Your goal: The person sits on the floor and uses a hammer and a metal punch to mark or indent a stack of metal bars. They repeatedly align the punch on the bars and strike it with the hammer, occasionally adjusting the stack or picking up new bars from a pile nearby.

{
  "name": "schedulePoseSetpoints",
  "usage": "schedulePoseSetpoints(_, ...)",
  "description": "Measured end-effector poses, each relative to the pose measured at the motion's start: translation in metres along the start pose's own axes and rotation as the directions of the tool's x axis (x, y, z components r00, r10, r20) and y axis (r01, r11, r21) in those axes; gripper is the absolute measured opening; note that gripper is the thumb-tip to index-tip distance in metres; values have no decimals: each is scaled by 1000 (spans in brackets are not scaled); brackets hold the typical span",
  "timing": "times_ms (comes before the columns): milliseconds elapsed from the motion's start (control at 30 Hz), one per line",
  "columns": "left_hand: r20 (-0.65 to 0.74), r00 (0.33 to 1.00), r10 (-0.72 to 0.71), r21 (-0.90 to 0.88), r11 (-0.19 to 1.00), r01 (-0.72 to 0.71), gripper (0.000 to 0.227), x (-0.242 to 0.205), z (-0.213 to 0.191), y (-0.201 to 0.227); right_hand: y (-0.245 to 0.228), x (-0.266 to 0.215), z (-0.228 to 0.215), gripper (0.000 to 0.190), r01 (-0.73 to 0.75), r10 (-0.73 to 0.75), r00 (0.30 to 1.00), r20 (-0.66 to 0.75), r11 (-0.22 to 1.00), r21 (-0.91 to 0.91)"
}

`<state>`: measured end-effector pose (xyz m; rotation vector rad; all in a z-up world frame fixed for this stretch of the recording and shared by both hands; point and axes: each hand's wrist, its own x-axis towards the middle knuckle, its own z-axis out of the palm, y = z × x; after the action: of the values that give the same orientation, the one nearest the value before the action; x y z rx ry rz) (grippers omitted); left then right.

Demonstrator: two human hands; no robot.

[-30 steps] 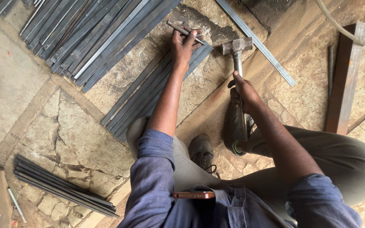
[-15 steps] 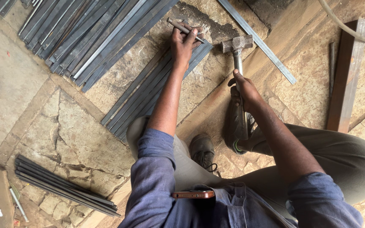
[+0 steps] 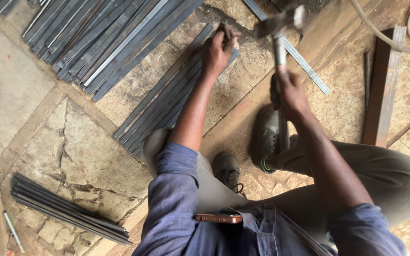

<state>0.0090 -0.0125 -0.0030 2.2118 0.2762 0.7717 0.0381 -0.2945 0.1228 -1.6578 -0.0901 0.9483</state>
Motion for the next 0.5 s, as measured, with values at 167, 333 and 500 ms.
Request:
schedulePoseSetpoints(167, 55, 997, -59, 31, 998, 57, 20, -1, 5, 8, -65, -30, -25, 50, 596, -591, 801, -98, 771, 226)
schedulePoseSetpoints(333, 121, 984, -132, 71, 990, 124, 19, -1, 4, 14, -129, -53, -58, 60, 939, -970, 244, -15, 233, 252)
schedulePoseSetpoints(500, 61, 998, -10, -8, 1000, 10, 16, -7, 0, 16, -108, -35, -15, 55, 486, -547, 837, -17, 757, -437)
